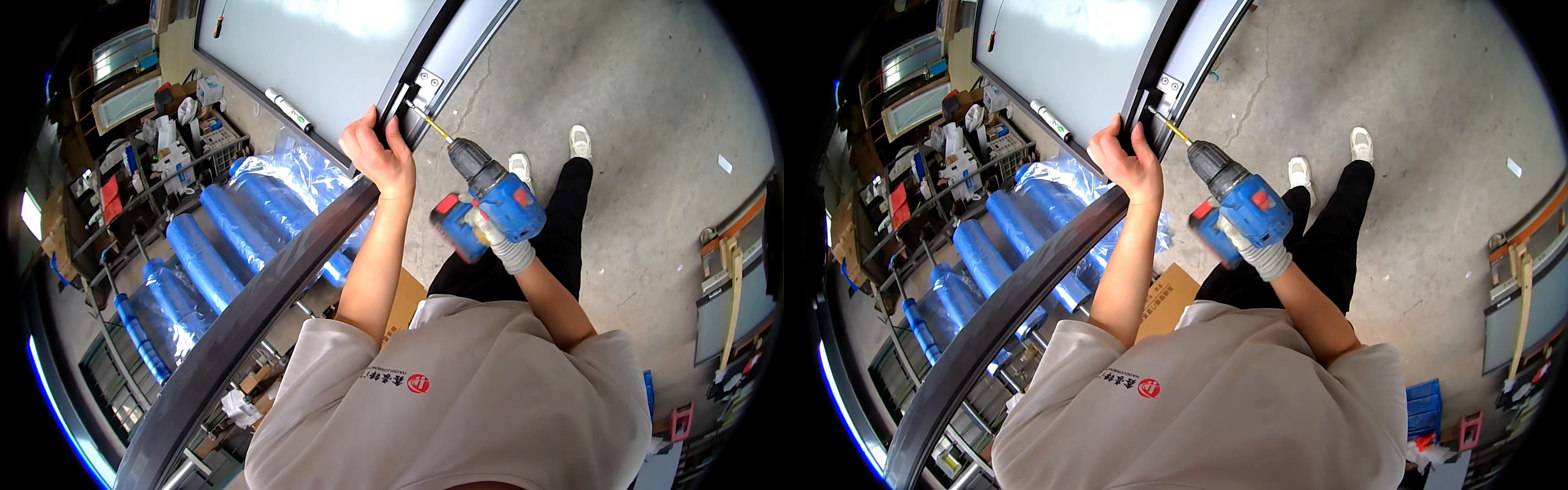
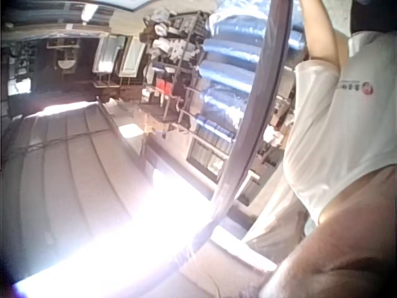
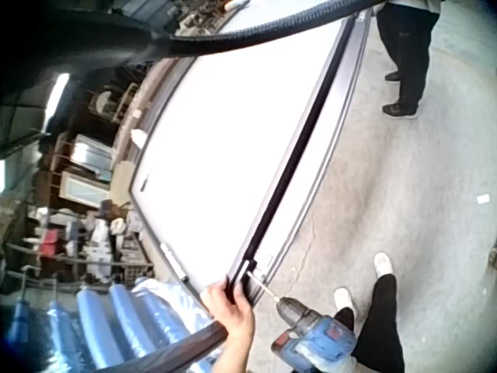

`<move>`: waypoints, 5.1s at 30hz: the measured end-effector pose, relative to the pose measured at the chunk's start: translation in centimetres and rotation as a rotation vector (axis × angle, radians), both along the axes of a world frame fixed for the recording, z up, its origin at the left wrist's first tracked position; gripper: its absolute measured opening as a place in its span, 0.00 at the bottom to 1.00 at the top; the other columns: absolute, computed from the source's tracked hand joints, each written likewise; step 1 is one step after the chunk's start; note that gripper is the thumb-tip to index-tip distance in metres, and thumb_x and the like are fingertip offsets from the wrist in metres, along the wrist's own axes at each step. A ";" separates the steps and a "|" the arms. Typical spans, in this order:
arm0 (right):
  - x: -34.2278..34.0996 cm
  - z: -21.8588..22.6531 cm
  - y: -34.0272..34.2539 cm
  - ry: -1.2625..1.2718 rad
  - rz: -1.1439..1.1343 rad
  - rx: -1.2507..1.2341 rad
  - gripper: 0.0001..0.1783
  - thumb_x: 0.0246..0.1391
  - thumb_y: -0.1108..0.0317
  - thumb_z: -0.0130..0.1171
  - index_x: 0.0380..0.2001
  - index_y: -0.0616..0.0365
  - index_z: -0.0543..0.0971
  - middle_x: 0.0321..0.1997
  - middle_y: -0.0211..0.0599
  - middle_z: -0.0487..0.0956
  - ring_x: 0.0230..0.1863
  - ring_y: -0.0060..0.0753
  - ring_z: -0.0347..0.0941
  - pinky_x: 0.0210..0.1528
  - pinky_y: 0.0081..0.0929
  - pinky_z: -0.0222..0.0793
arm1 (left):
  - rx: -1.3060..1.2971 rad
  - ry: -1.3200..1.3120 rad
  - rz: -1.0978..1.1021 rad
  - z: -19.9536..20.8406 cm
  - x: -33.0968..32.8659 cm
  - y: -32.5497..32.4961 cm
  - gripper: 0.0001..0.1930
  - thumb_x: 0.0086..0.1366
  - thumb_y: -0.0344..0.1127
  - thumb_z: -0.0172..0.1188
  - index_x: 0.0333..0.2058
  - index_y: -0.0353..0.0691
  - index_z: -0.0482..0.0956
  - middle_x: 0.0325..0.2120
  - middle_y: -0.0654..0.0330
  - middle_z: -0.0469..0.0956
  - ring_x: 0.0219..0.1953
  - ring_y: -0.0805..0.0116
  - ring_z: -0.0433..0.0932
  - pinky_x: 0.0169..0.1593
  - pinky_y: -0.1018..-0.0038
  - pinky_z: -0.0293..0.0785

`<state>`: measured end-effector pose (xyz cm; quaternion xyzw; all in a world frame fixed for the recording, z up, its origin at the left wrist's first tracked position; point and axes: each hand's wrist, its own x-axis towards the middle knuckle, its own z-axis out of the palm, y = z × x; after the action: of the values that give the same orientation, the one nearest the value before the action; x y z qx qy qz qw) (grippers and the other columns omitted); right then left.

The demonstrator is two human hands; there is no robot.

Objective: The person uses a cordless drill to fasten screws into a metal window frame, securing a long metal strip along the edge. They work on different sections of the frame, occasionally repositioning the strip and using a green tie to hold parts in place.

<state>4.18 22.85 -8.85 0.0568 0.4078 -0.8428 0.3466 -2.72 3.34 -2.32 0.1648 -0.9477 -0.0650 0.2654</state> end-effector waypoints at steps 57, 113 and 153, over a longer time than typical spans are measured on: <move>-4.6 0.4 2.0 0.251 -0.005 0.103 0.26 0.44 0.62 0.64 0.46 0.57 0.68 0.34 0.30 0.76 0.36 0.28 0.73 0.41 0.33 0.72 | -0.012 0.028 0.007 -0.7 -0.1 -0.1 0.11 0.51 0.27 0.60 0.35 0.33 0.72 0.31 0.54 0.70 0.34 0.57 0.66 0.40 0.67 0.61; 0.7 -7.4 0.0 0.203 0.249 0.219 0.25 0.47 0.58 0.58 0.49 0.50 0.69 0.46 0.35 0.74 0.47 0.40 0.70 0.50 0.36 0.67 | 0.017 0.002 0.012 0.0 -0.3 0.3 0.10 0.50 0.25 0.60 0.33 0.32 0.73 0.31 0.54 0.69 0.34 0.59 0.67 0.40 0.68 0.64; 0.2 -6.7 2.4 -0.831 0.119 -0.877 0.18 0.59 0.63 0.39 0.47 0.63 0.69 0.42 0.38 0.75 0.40 0.31 0.74 0.42 0.28 0.74 | 0.142 0.001 0.234 0.2 2.4 0.4 0.14 0.51 0.27 0.62 0.39 0.35 0.75 0.33 0.55 0.69 0.38 0.60 0.69 0.43 0.68 0.66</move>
<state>4.40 25.23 -15.53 0.2104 -0.1444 -0.8188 0.5143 -0.36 3.79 -2.10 0.2926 -0.9149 -0.1007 0.2594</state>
